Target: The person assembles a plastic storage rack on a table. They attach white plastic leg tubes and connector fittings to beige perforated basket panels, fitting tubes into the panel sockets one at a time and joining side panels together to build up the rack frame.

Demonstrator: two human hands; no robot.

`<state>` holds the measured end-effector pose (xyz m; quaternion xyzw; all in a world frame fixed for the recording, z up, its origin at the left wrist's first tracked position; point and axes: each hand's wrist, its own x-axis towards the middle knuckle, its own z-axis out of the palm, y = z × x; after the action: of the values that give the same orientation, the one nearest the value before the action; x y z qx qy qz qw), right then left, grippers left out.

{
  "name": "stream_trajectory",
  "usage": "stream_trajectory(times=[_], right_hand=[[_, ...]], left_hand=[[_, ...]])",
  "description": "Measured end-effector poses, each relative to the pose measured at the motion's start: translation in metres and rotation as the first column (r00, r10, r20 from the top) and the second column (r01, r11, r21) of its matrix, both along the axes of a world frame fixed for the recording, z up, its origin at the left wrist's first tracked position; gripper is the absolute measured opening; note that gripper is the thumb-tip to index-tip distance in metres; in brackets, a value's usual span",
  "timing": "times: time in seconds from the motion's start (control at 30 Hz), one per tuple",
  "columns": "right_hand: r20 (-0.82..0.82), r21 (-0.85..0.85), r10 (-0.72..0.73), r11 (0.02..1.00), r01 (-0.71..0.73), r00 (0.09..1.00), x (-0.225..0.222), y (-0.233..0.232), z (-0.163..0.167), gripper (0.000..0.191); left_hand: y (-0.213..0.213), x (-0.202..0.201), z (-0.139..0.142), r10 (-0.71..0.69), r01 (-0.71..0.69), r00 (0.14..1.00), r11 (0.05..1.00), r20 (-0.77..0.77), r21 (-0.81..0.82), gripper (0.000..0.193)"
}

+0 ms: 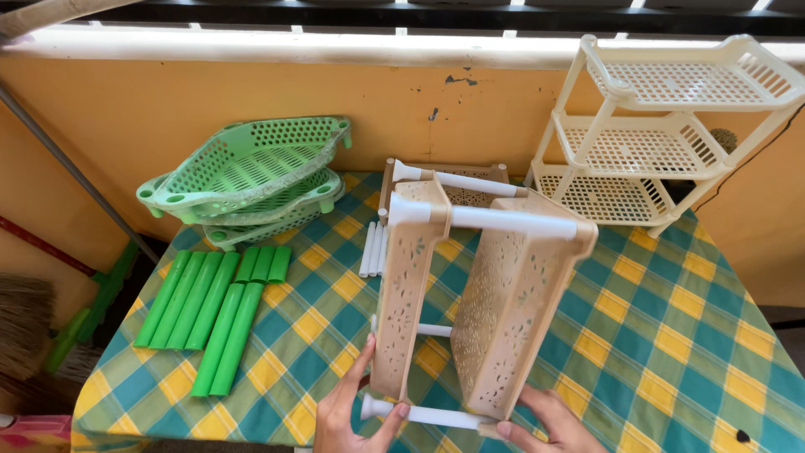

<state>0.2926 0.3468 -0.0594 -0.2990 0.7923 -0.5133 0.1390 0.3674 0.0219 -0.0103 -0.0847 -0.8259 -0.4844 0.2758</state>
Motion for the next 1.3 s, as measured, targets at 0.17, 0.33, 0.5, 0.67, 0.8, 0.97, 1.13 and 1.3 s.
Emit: stream_trajectory(times=[0.17, 0.33, 0.5, 0.67, 0.8, 0.97, 1.13, 1.3], right_hand=[[0.024, -0.002, 0.018, 1.000, -0.018, 1.000, 0.012, 0.014, 0.030, 0.054], [0.087, -0.032, 0.017, 0.999, -0.015, 0.996, 0.015, 0.024, 0.049, 0.052], [0.165, -0.053, 0.000, 0.999, 0.009, 0.986, 0.010, 0.037, 0.045, 0.054], [0.273, -0.008, -0.244, 0.967, 0.256, 0.930, 0.017, 0.042, 0.035, 0.066], [0.334, -0.012, -0.265, 0.959, 0.285, 0.905, 0.009, 0.039, 0.043, 0.063], [0.364, -0.212, -0.150, 0.948, 0.239, 0.919, -0.003, 0.021, 0.063, 0.058], [0.288, -0.284, -0.119, 0.937, 0.204, 0.950, -0.011, 0.009, 0.072, 0.053], [0.189, -0.298, -0.172, 0.928, 0.223, 0.967, -0.010, 0.018, 0.054, 0.056]], left_hand=[[0.006, 0.004, 0.019, -0.025, 0.026, 1.000, 0.999, 0.017, -0.026, 0.086], [0.012, 0.005, 0.029, -0.026, 0.029, 0.998, 0.997, 0.050, -0.075, 0.087], [0.017, 0.001, 0.036, 0.007, 0.007, 0.995, 0.989, 0.095, -0.146, 0.085], [0.024, -0.004, 0.043, 0.059, -0.037, 0.993, 0.979, 0.103, -0.201, 0.082], [0.029, -0.012, 0.050, 0.086, -0.049, 0.980, 0.977, 0.177, -0.208, 0.075], [0.040, -0.026, 0.057, 0.146, -0.088, 0.953, 0.972, 0.265, -0.218, 0.070], [0.045, -0.037, 0.067, 0.181, -0.112, 0.933, 0.968, 0.312, -0.226, 0.066], [0.046, -0.041, 0.073, 0.245, -0.156, 0.929, 0.938, 0.276, -0.309, 0.067]])
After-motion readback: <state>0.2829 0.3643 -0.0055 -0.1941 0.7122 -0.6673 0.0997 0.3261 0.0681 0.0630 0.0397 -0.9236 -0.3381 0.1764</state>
